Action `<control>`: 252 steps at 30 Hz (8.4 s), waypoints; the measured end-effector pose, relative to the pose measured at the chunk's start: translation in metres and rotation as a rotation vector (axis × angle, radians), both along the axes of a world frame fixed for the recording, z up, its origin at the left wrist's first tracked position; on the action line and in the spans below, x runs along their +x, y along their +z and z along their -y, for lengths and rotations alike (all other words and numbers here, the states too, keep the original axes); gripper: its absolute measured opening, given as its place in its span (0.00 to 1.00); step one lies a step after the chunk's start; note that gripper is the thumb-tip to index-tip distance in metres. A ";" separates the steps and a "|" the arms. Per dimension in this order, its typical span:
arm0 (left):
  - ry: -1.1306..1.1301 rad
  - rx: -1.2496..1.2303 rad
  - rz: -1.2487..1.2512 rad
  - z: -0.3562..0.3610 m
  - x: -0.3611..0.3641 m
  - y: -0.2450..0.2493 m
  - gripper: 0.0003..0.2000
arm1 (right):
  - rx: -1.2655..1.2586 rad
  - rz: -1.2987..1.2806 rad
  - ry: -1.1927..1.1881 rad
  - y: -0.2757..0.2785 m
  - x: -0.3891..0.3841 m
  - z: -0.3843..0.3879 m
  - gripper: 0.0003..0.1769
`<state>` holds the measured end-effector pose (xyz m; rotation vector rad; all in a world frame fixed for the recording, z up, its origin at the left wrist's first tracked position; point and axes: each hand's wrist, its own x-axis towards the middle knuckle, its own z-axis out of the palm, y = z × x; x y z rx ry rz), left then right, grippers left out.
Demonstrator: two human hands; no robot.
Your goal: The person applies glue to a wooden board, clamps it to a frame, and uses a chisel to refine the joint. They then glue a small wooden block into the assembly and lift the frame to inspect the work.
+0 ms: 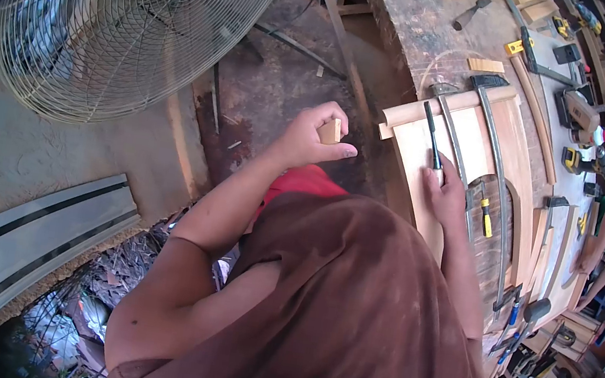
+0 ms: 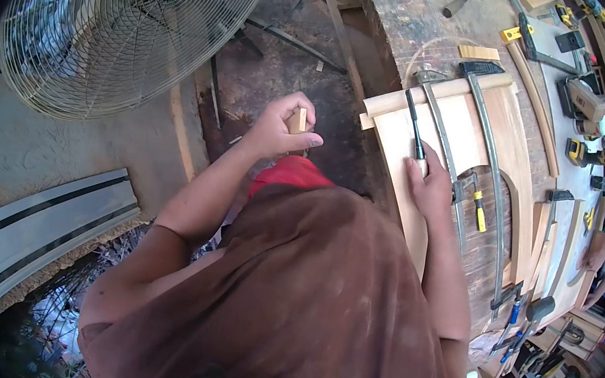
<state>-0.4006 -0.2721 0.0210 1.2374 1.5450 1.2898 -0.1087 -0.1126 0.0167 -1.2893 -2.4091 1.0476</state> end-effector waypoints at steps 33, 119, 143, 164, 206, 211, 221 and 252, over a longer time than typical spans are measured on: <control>0.256 0.575 0.289 -0.023 0.026 0.088 0.13 | 0.006 0.062 -0.059 -0.001 0.001 0.000 0.27; 0.198 0.889 0.376 -0.042 0.034 0.121 0.22 | 0.005 -0.002 -0.064 -0.005 0.003 0.001 0.26; 0.613 0.270 0.539 -0.046 -0.019 -0.060 0.10 | -0.044 0.020 -0.076 0.003 -0.001 0.001 0.26; -0.006 0.285 0.127 -0.196 -0.132 -0.023 0.12 | -0.175 0.130 -0.285 0.027 -0.026 0.003 0.26; -0.310 0.914 0.245 -0.145 0.054 0.165 0.12 | -0.037 -0.011 -0.355 -0.003 0.002 0.016 0.25; -0.373 0.910 0.287 -0.173 0.023 0.160 0.13 | -0.044 0.084 -0.445 0.009 -0.009 0.020 0.25; -0.558 0.788 0.421 -0.199 -0.012 0.159 0.06 | -0.072 0.055 -0.670 0.008 -0.029 0.037 0.19; -0.653 0.806 -0.041 -0.223 -0.044 0.168 0.09 | -0.104 0.108 -0.768 0.006 -0.038 0.030 0.19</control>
